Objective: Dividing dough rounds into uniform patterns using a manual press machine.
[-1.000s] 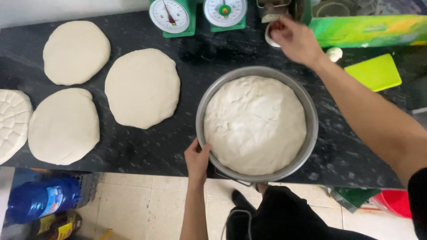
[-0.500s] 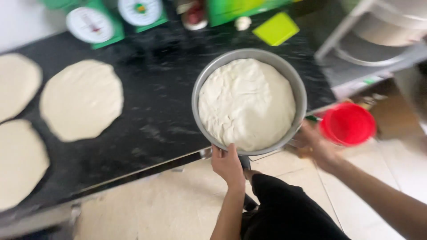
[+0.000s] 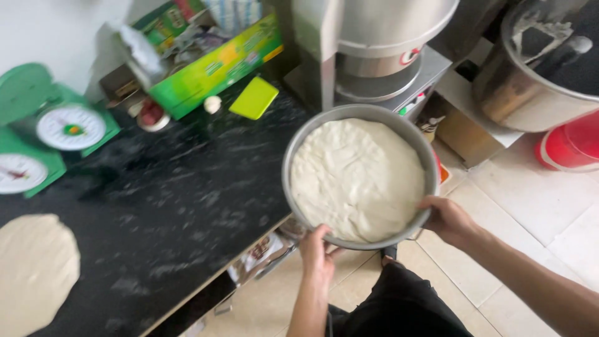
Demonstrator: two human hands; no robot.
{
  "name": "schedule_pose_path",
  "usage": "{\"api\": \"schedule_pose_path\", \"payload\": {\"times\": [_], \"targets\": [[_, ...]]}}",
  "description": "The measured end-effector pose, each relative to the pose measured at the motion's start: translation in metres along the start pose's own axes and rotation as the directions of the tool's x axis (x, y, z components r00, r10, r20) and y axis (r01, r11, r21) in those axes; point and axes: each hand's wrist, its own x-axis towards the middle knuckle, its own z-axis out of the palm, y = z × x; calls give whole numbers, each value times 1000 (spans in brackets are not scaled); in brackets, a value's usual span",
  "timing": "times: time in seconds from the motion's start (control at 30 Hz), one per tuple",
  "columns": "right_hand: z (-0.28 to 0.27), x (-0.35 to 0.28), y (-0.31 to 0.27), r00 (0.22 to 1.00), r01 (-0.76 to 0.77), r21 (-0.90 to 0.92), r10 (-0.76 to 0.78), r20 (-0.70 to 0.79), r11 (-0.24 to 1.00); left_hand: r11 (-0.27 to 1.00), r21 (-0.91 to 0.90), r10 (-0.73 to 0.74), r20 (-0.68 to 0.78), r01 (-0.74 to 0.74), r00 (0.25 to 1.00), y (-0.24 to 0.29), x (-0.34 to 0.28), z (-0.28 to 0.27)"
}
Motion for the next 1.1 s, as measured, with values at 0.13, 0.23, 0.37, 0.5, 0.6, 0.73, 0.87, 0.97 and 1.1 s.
{"api": "schedule_pose_path", "payload": {"times": [0.13, 0.23, 0.37, 0.5, 0.6, 0.73, 0.87, 0.97, 1.1], "targets": [[-87, 18, -51, 998, 55, 14, -55, -29, 998, 990, 136, -54, 145, 34, 988, -50, 29, 92], [-143, 48, -82, 995, 82, 41, -79, -69, 996, 982, 177, -104, 220, 65, 970, -86, 72, 155], [-182, 90, -107, 981, 108, 108, -89, -171, 988, 967, 215, -188, 258, 134, 947, -127, 139, 209], [-200, 130, -120, 976, 94, 158, -59, -210, 983, 968, 224, -177, 295, 112, 939, -133, 159, 245], [-207, 155, -122, 979, 84, 158, -52, -199, 984, 944, 289, -233, 247, 157, 941, -124, 164, 262], [-186, 190, -124, 988, 65, 168, -41, -147, 984, 966, 224, -178, 202, 131, 963, -100, 171, 278], [-127, 230, -143, 993, 43, 256, -12, -121, 966, 968, 248, 3, 116, -32, 993, -71, 198, 284], [-47, 258, -174, 995, 100, 314, -104, -3, 944, 831, 407, 365, 116, -379, 924, -33, 199, 277], [3, 354, -195, 997, -29, 505, -11, 76, 863, 611, 409, 679, 169, -678, 715, 14, 137, 250]]}}
